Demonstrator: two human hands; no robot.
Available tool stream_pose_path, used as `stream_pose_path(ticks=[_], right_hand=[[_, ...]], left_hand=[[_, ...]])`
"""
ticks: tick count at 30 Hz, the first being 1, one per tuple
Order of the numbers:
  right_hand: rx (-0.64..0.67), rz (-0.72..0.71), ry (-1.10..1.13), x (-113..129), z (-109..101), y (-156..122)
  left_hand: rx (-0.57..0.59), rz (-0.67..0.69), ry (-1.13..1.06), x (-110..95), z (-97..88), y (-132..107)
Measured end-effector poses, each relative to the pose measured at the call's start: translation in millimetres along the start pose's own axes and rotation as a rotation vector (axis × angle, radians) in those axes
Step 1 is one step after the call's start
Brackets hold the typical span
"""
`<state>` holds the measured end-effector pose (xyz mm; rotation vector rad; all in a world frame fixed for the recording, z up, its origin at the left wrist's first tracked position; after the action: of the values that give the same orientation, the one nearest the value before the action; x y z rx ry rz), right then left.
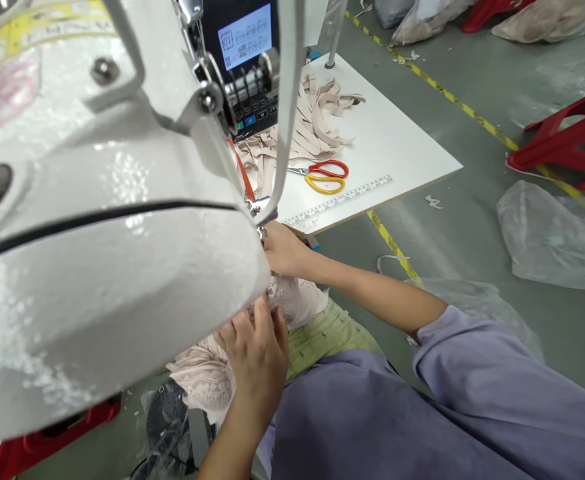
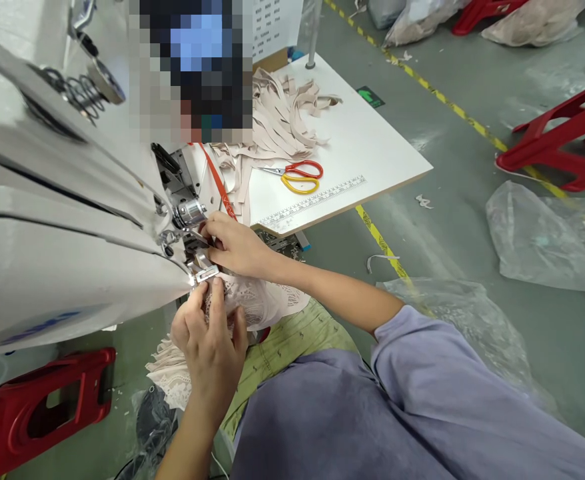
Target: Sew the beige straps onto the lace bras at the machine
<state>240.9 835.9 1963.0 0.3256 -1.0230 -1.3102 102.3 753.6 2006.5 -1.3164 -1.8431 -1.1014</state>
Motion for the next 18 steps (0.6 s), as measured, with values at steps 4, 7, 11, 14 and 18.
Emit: stream_pose_path(ticks=[4,7,11,14,18], right_hand=[[-0.024,0.022,0.057,3.7,-3.1,-0.4],[-0.018,0.025,0.055,4.1,-3.5,-0.7],[-0.012,-0.01,0.044,0.7,-1.8,-0.5],[-0.016,-0.034,0.046,-2.0,-0.4,0.0],[-0.017,-0.034,0.044,-4.3,0.7,0.4]], left_hand=[[-0.006,0.015,0.02,-0.7,0.1,-0.3],[-0.006,0.009,0.018,-0.3,0.8,-0.1],[-0.002,0.012,0.015,-0.4,2.5,-0.5],[-0.002,0.005,0.014,1.1,3.4,-1.3],[-0.003,0.008,0.018,1.8,4.5,-1.9]])
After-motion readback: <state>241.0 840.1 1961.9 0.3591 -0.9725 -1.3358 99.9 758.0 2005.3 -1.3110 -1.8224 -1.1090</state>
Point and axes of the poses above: each hand's wrist, its own y-axis towards the middle knuckle, its own z-axis out of the palm, x = y × z, the point moved 8 cm from there along y, towards the middle knuckle, and after that the axes turned 6 degrees about -z, right-handed, at the moved point
